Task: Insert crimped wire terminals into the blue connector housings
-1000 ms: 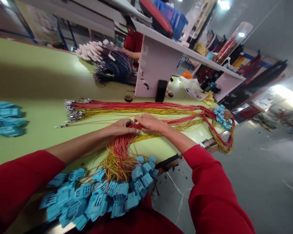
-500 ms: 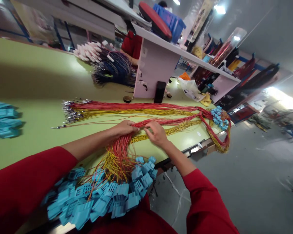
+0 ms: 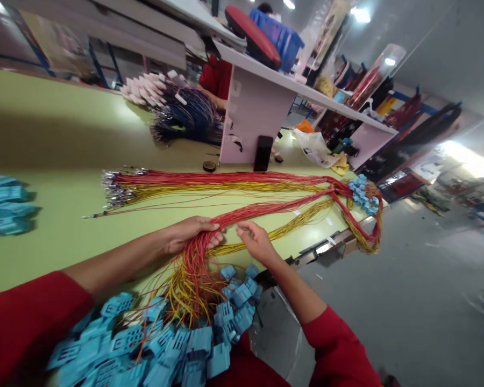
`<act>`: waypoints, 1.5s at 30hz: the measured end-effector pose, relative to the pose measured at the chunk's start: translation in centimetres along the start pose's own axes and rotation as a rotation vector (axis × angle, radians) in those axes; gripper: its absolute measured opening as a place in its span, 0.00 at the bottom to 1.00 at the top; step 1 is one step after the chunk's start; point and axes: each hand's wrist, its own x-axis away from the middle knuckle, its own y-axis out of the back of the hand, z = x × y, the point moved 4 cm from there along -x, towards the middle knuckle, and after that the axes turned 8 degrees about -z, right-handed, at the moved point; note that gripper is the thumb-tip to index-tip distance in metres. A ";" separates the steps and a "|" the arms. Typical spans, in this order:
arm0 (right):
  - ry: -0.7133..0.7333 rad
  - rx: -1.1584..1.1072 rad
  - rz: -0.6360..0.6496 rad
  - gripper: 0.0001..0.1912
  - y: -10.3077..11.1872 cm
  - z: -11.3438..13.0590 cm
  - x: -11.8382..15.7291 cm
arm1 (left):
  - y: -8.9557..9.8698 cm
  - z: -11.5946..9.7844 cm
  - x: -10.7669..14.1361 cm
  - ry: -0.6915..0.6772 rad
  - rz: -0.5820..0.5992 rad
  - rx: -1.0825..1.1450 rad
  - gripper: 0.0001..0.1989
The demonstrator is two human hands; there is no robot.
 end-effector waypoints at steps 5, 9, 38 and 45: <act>-0.347 -0.628 -0.046 0.20 -3.0 -0.7 -0.9 | 0.1 0.7 0.6 -0.019 -0.031 0.091 0.08; -0.381 -0.751 0.006 0.19 -4.3 -0.4 -0.7 | 0.2 0.5 0.8 -0.055 -0.024 0.153 0.03; -0.374 -0.639 -0.065 0.14 -4.3 0.1 0.4 | 0.1 0.3 1.4 -0.163 0.005 0.184 0.17; -0.412 -0.616 -0.101 0.14 -4.2 -0.2 0.4 | 0.2 0.4 1.3 -0.167 -0.007 0.146 0.17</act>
